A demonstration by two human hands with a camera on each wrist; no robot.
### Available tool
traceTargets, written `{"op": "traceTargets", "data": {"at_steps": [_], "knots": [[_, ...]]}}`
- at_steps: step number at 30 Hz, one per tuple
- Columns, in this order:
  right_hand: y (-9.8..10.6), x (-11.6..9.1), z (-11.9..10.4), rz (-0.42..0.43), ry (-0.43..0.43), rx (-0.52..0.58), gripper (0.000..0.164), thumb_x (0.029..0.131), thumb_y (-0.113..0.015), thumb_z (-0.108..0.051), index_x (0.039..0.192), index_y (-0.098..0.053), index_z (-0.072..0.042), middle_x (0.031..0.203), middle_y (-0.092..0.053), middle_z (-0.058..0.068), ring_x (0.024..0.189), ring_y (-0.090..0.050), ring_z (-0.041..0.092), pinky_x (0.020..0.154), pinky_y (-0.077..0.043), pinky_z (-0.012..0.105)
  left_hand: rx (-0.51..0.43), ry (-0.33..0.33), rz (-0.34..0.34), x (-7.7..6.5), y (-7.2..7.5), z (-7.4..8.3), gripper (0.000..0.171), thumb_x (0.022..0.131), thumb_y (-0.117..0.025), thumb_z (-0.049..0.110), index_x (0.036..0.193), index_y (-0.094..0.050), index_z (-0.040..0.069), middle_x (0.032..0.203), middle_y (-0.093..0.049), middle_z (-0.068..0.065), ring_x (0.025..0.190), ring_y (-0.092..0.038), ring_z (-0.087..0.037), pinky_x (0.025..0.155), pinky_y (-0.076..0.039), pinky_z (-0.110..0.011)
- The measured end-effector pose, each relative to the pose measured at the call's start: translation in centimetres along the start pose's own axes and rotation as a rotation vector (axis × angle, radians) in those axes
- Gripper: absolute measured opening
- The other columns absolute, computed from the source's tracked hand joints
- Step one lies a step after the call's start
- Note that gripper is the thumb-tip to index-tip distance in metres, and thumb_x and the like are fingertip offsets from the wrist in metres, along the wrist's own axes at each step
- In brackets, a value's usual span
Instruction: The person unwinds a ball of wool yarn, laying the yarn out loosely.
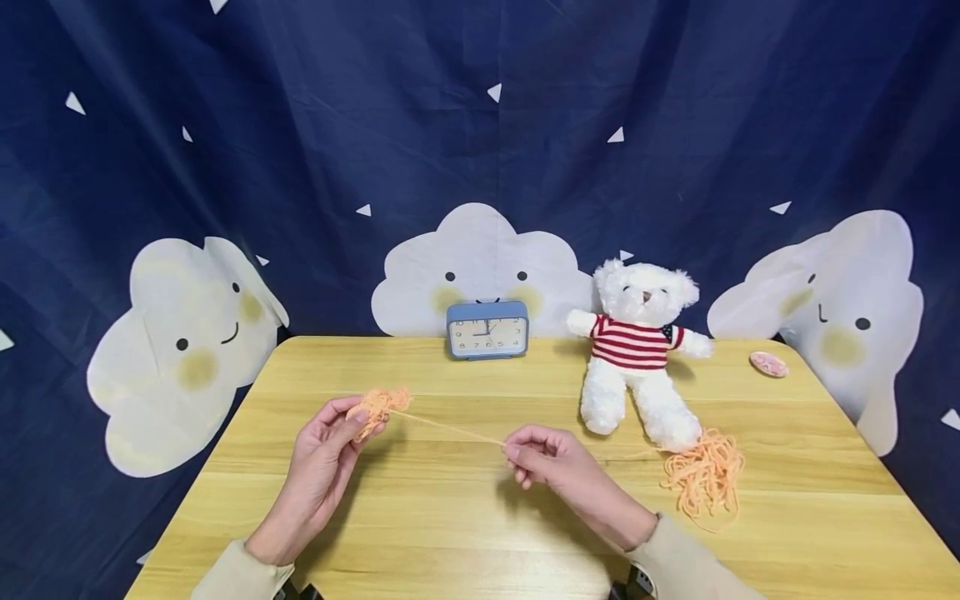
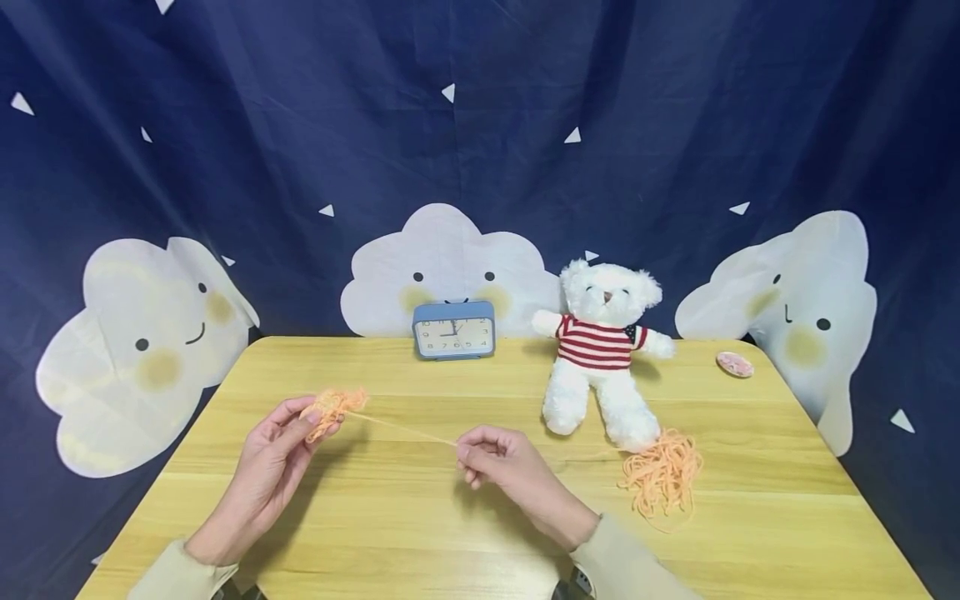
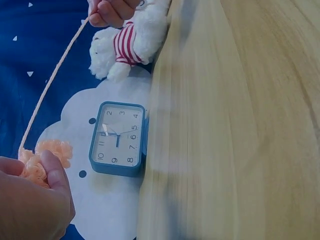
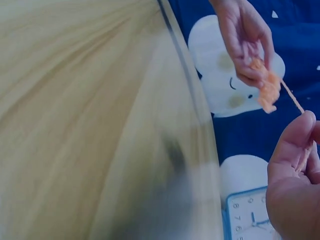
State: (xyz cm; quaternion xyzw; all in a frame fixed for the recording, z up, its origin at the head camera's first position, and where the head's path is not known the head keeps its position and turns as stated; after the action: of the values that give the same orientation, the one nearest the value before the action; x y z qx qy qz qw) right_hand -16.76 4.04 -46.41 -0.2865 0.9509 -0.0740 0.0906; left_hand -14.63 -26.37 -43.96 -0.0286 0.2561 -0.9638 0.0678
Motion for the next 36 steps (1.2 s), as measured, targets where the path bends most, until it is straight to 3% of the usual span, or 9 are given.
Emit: {"op": "traceTargets", "data": {"at_steps": [13,20,28,36], "knots": [[4.1,-1.5,-1.6,0.15,0.065,0.102,0.011,0.107,-0.066,-0.007,0.115,-0.07,0.0,0.095,-0.068,0.005,0.08,-0.062,0.01,0.072,-0.057,0.02,0.03,0.011,-0.018,-0.1,0.0,0.0,0.016,0.108,-0.062,-0.005,0.122,-0.07,0.001,0.122,-0.066,-0.01,0.104,-0.07,-0.017,0.092,-0.062,-0.028],[6.2,-2.1,-2.6,0.238,0.117,0.144,0.009,0.108,-0.062,-0.003,0.112,-0.071,-0.003,0.093,-0.069,0.003,0.079,-0.062,0.009,0.069,-0.056,0.018,0.048,0.01,-0.047,-0.1,0.0,0.1,0.018,0.108,-0.061,-0.006,0.124,-0.068,-0.003,0.116,-0.065,-0.009,0.093,-0.067,-0.014,0.081,-0.061,-0.023],[8.3,-3.0,-2.9,0.317,0.133,0.179,0.011,0.11,-0.06,-0.003,0.106,-0.071,-0.005,0.091,-0.068,0.002,0.075,-0.062,0.007,0.067,-0.056,0.018,-0.052,0.022,-0.072,-0.3,-0.1,0.2,0.02,0.111,-0.056,-0.005,0.12,-0.072,0.003,0.118,-0.067,-0.008,0.09,-0.066,-0.014,0.077,-0.06,-0.021],[9.8,-4.6,-2.3,0.334,0.113,0.173,0.01,0.111,-0.06,-0.004,0.109,-0.07,-0.004,0.095,-0.07,0.003,0.076,-0.062,0.008,0.069,-0.057,0.019,0.011,0.004,-0.002,-0.5,0.4,0.8,0.026,0.113,-0.058,0.002,0.136,-0.067,-0.001,0.126,-0.06,-0.012,0.095,-0.066,-0.014,0.079,-0.062,-0.022]]}}
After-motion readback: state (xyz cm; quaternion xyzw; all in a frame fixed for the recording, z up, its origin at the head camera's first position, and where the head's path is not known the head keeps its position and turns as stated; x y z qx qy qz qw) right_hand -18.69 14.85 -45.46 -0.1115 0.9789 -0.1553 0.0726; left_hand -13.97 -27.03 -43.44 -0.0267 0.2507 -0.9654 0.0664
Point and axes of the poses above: each hand's wrist, its own x-axis towards the middle knuckle, its own y-axis out of the back of the hand, z = x × y, the point moved 8 cm from there along x, towards the middle knuckle
